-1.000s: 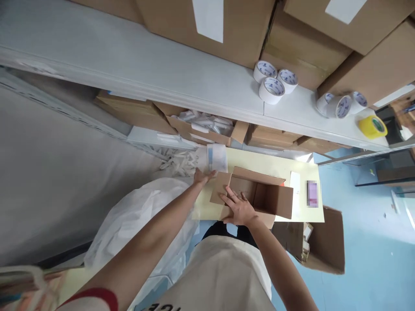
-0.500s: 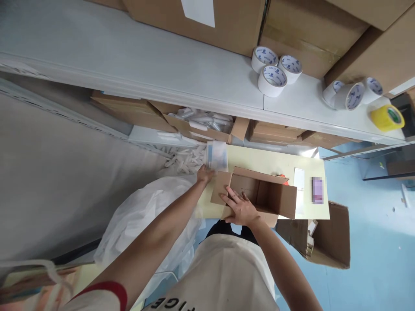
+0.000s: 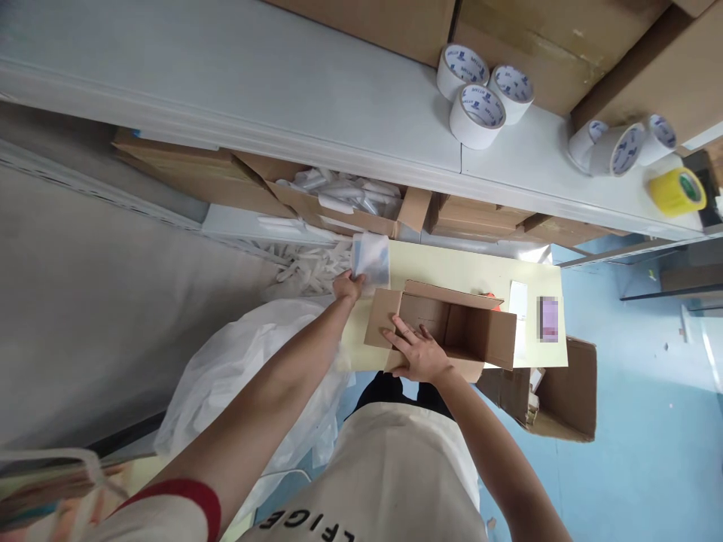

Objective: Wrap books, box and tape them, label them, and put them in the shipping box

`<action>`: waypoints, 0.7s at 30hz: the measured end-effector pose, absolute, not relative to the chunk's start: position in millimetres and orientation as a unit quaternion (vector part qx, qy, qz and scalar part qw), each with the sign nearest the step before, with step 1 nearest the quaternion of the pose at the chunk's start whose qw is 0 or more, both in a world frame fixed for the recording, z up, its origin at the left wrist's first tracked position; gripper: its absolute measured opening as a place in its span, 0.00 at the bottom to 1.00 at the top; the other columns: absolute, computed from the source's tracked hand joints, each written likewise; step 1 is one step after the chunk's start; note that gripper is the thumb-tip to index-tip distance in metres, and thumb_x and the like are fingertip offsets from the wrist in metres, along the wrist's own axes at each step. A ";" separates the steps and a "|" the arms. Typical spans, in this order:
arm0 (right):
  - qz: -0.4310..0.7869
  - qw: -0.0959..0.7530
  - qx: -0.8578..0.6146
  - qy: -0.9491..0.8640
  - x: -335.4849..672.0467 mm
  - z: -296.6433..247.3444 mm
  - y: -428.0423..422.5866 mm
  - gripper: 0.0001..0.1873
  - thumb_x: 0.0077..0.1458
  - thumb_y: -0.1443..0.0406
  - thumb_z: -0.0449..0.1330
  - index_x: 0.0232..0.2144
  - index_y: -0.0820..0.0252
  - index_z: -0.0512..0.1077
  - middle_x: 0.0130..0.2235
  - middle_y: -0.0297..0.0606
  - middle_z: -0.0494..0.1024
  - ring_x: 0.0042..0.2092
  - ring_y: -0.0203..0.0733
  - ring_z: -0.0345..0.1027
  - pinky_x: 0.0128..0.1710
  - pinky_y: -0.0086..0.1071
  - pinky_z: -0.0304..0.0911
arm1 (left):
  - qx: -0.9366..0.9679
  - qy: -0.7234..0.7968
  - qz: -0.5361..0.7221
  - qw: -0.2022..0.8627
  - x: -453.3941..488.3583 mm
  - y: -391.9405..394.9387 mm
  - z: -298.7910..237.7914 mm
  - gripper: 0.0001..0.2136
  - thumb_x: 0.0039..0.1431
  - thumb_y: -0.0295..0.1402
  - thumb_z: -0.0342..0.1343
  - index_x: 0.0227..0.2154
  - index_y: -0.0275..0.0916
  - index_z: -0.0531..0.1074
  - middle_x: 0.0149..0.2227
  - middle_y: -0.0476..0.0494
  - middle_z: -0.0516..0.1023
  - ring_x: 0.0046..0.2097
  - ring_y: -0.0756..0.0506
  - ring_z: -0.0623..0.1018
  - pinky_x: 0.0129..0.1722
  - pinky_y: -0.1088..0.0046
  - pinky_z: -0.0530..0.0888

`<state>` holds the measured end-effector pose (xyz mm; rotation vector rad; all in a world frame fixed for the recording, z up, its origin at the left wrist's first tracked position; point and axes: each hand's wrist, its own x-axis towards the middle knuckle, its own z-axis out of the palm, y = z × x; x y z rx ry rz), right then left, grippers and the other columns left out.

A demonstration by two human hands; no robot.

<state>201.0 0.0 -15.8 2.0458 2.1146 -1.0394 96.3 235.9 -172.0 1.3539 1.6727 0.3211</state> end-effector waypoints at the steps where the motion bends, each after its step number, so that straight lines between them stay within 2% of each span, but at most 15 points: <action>1: -0.330 0.012 0.656 0.679 200.8 -16.1 -0.3 0.55 0.49 0.57 0.69 0.69 0.44 0.40 0.72 0.43 0.34 0.70 0.53 0.43 0.66 0.55 0.46 | 0.557 0.681 0.128 0.458 94.8 236.4 -169.4 0.08 0.52 0.32 0.61 0.35 0.39 0.71 0.44 0.38 0.78 0.51 0.42 0.76 0.47 0.68 0.69; 7: -0.311 0.016 0.662 0.682 199.6 -17.1 -1.3 0.56 0.49 0.56 0.69 0.69 0.45 0.39 0.72 0.43 0.33 0.70 0.54 0.43 0.65 0.55 0.47 | 0.573 0.689 0.097 0.433 80.9 232.7 -154.6 0.06 0.51 0.30 0.61 0.32 0.38 0.72 0.36 0.39 0.79 0.45 0.39 0.78 0.45 0.65 0.71; 11: -0.302 0.009 0.660 0.688 200.8 -18.2 -1.8 0.55 0.49 0.56 0.68 0.69 0.47 0.40 0.72 0.44 0.34 0.70 0.54 0.45 0.65 0.54 0.49 | 0.573 0.696 0.108 0.419 64.4 220.0 -141.3 0.08 0.54 0.28 0.58 0.38 0.36 0.72 0.37 0.37 0.79 0.46 0.38 0.79 0.46 0.64 0.72; 15: -0.287 0.002 0.658 0.696 202.4 -19.9 -2.3 0.56 0.49 0.56 0.68 0.69 0.48 0.39 0.72 0.43 0.32 0.70 0.54 0.45 0.65 0.53 0.49 | 0.587 0.682 0.147 0.410 40.6 207.9 -117.6 0.12 0.58 0.28 0.54 0.45 0.37 0.71 0.40 0.39 0.79 0.47 0.40 0.78 0.49 0.65 0.72; 21: -0.272 0.010 0.652 0.708 199.8 -13.3 -0.5 0.54 0.50 0.53 0.67 0.69 0.49 0.39 0.72 0.44 0.31 0.70 0.55 0.40 0.65 0.55 0.46 | 0.629 0.615 0.269 0.392 4.8 198.2 -62.0 0.13 0.58 0.30 0.52 0.46 0.38 0.72 0.43 0.41 0.80 0.46 0.43 0.78 0.50 0.69 0.73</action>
